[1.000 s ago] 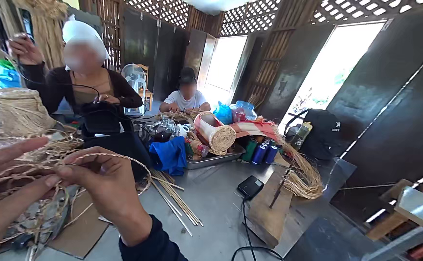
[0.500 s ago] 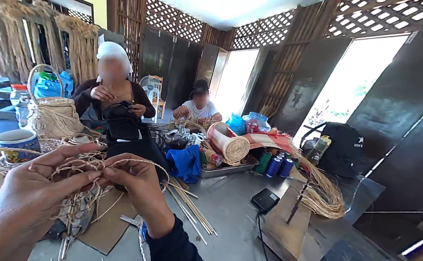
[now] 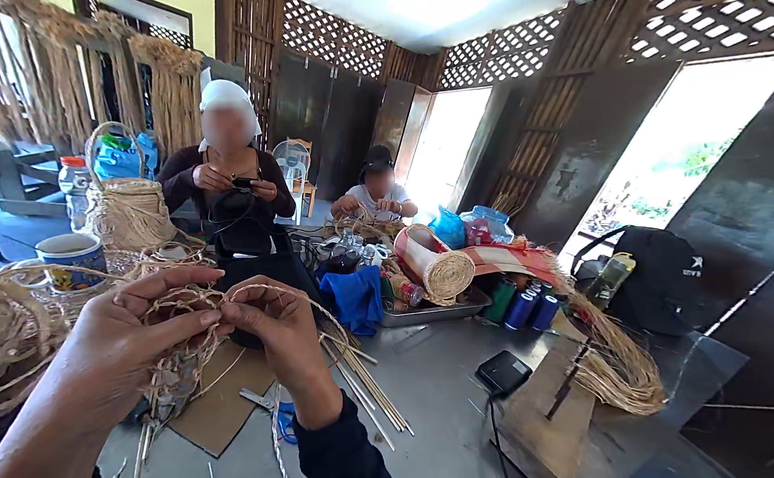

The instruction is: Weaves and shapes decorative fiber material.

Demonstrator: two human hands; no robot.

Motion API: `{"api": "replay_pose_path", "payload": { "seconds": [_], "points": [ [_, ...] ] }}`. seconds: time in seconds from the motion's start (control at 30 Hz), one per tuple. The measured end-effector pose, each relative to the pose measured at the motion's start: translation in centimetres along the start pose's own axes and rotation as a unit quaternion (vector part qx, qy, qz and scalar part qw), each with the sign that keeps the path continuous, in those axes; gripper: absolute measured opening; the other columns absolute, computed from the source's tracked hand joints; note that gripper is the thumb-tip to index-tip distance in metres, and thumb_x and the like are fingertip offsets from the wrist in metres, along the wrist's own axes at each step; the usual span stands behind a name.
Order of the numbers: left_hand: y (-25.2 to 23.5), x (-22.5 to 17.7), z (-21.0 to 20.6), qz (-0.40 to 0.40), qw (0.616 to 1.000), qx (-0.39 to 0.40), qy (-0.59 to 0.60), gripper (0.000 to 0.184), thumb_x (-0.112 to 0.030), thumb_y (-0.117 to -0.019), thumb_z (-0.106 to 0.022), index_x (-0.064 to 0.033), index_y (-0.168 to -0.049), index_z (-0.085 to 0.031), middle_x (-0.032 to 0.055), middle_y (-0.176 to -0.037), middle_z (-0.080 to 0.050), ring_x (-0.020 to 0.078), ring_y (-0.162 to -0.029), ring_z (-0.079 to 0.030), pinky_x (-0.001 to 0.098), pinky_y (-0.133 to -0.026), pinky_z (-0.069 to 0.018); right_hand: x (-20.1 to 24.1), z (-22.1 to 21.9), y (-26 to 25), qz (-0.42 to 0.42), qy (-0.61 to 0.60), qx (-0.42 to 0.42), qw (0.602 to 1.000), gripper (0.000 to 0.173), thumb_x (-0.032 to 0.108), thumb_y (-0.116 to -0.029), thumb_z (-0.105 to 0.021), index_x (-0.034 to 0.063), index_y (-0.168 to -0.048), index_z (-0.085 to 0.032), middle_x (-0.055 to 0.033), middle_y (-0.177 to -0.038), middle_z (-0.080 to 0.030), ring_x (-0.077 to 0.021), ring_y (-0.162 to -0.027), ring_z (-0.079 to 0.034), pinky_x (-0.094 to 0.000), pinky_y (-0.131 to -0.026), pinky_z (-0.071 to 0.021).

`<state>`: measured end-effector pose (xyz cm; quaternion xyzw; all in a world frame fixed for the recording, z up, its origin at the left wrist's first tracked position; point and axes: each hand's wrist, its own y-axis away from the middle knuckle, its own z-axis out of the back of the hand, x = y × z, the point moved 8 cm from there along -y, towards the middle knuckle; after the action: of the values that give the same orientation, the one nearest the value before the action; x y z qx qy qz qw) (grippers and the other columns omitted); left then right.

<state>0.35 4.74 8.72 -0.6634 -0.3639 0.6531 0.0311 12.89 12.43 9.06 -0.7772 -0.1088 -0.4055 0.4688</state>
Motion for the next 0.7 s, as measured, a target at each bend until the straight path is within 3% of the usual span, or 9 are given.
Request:
{"api": "replay_pose_path", "payload": {
  "seconds": [0.23,0.5,0.7],
  "points": [
    [0.1,-0.2,-0.3,-0.017,1.000,-0.005,-0.014,0.041,0.007,-0.0756,-0.067,-0.0091,-0.113,-0.071,-0.0047,-0.085,-0.075,0.0045,-0.068,-0.071,0.0185,-0.060,-0.0604,0.1,0.2,0.1,0.011,0.001,-0.013,1.000,0.010,-0.010,-0.0919,-0.059,-0.0042,-0.094,-0.067,-0.0020,-0.088,-0.069,-0.0017,-0.078,-0.066,-0.0198,-0.077,-0.0577],
    [0.7,-1.2,-0.7,-0.086,0.984,-0.045,-0.149,0.042,-0.003,-0.0733,-0.073,-0.0103,-0.114,-0.071,-0.0077,-0.096,-0.073,0.0000,-0.076,-0.070,0.0171,-0.065,-0.0597,-0.4,0.3,0.1,-0.005,-0.010,-0.072,0.997,0.010,-0.008,-0.0923,-0.058,-0.0017,-0.091,-0.066,-0.0010,-0.081,-0.067,-0.0022,-0.073,-0.064,-0.0198,-0.072,-0.0564],
    [0.7,-1.1,-0.8,-0.092,0.985,-0.040,-0.137,0.033,-0.003,-0.0750,-0.073,-0.0114,-0.106,-0.073,-0.0092,-0.090,-0.073,0.0001,-0.075,-0.070,0.0166,-0.066,-0.0596,-0.4,0.4,0.1,-0.007,0.007,-0.063,0.998,0.007,-0.006,-0.0926,-0.058,-0.0026,-0.091,-0.065,-0.0013,-0.080,-0.066,-0.0026,-0.073,-0.064,-0.0201,-0.073,-0.0562]
  ]
}}
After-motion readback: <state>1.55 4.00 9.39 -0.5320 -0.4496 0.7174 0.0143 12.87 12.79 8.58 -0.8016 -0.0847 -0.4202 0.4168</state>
